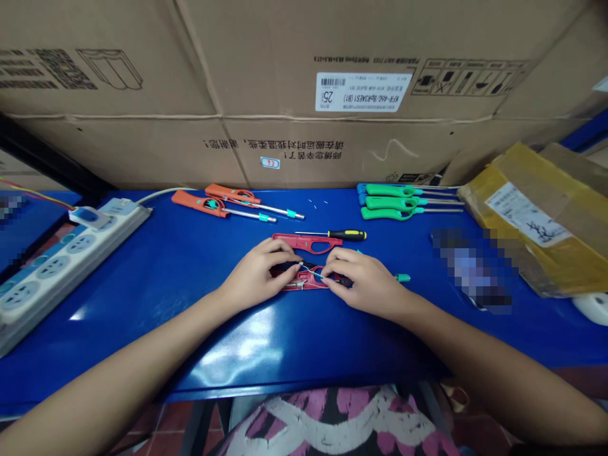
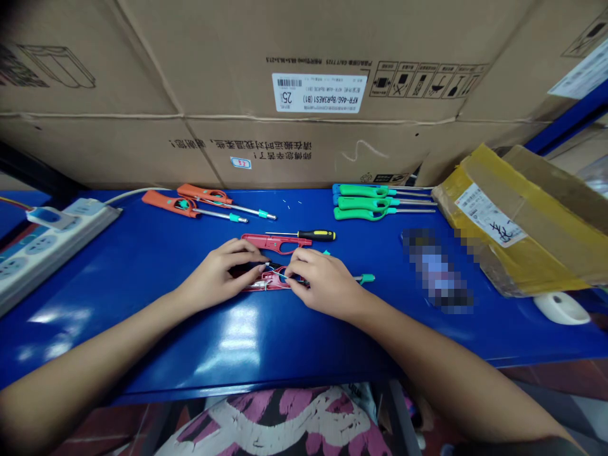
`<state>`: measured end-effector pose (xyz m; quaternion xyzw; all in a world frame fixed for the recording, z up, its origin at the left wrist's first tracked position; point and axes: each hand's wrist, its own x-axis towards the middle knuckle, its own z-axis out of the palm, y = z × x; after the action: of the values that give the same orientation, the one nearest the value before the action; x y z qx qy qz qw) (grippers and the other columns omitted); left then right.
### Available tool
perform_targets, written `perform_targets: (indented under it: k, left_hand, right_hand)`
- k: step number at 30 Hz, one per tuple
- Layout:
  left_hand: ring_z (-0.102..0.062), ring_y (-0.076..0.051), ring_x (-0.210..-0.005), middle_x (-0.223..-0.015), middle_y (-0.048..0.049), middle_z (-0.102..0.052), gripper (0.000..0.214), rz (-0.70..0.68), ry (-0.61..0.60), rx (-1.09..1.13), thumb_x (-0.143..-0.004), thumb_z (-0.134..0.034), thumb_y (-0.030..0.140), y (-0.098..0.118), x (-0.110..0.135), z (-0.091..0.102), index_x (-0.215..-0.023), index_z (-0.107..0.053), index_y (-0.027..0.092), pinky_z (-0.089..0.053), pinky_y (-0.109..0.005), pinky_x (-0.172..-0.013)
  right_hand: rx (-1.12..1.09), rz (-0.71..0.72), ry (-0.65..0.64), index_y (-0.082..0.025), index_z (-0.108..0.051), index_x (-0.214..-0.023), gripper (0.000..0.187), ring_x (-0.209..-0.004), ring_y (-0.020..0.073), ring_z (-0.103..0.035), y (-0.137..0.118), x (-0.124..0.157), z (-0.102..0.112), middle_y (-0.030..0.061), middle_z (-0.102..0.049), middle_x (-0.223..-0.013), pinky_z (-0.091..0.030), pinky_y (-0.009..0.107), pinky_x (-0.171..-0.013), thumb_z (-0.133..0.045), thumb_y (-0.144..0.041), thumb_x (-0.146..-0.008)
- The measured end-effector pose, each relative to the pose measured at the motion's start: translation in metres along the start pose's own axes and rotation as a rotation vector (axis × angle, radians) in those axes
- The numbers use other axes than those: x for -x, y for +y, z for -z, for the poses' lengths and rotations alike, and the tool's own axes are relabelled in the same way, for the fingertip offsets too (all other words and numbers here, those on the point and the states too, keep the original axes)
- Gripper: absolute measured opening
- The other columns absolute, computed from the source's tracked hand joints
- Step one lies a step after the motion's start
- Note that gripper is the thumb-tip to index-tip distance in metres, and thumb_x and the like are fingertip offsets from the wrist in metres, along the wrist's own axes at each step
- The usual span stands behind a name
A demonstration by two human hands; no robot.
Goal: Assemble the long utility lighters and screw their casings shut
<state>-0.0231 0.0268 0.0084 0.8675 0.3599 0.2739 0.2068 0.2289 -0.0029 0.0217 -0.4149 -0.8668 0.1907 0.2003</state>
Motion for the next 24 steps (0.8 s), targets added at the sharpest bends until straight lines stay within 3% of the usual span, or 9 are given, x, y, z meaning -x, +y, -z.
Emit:
perform_targets:
  k: [5,11,16,20,24]
  left_hand:
    - [-0.066,-0.021,-0.095,-0.101,-0.0079,-0.070,0.024,0.026,0.017,0.012,-0.095,-0.064,0.030,0.002,-0.001,-0.001,-0.114,-0.074,0.020,-0.055,-0.039,-0.089]
    - [-0.067,-0.019,-0.091,-0.095,-0.0068,-0.072,0.013,0.009,0.011,0.073,-0.094,-0.066,0.026,-0.002,-0.002,-0.002,-0.095,-0.076,0.019,-0.055,-0.036,-0.086]
    - [-0.067,-0.018,-0.091,-0.095,-0.0068,-0.072,0.013,-0.056,0.064,0.062,-0.095,-0.066,0.024,-0.002,-0.001,-0.001,-0.100,-0.076,0.018,-0.054,-0.034,-0.084]
    - [-0.067,-0.018,-0.092,-0.096,-0.0070,-0.072,0.013,-0.146,0.107,0.048,-0.096,-0.065,0.023,0.003,-0.001,0.002,-0.103,-0.076,0.018,-0.054,-0.033,-0.085]
    - [-0.067,-0.017,-0.091,-0.097,-0.0070,-0.073,0.013,-0.217,0.117,0.042,-0.096,-0.065,0.022,0.005,-0.001,0.004,-0.103,-0.076,0.019,-0.054,-0.032,-0.084]
  right_hand:
    - [-0.039,-0.001,0.014,-0.019,-0.071,-0.092,0.013,-0.084,0.0145,-0.063,0.000,0.001,-0.001,0.0046,-0.067,-0.097,-0.047,0.026,-0.075,-0.058,-0.021,-0.096]
    - [-0.075,-0.033,-0.019,-0.021,-0.071,-0.096,0.013,-0.086,0.0149,-0.064,-0.001,0.001,0.000,0.0041,-0.067,-0.100,-0.048,0.027,-0.076,-0.058,-0.025,-0.096]
    - [-0.018,-0.159,0.119,-0.022,-0.067,-0.104,0.019,-0.088,0.0158,-0.064,0.004,0.002,0.018,0.0045,-0.066,-0.109,-0.047,0.027,-0.072,-0.054,-0.016,-0.091]
    - [0.185,-0.300,0.022,-0.023,-0.061,-0.117,0.033,-0.075,0.0146,-0.061,0.013,0.006,0.038,0.0050,-0.062,-0.119,-0.044,0.027,-0.062,-0.060,-0.018,-0.084]
    - [0.295,-0.371,-0.060,-0.022,-0.061,-0.109,0.020,-0.079,0.0170,-0.063,0.021,0.008,0.041,0.0051,-0.061,-0.115,-0.041,0.027,-0.059,-0.062,-0.029,-0.090]
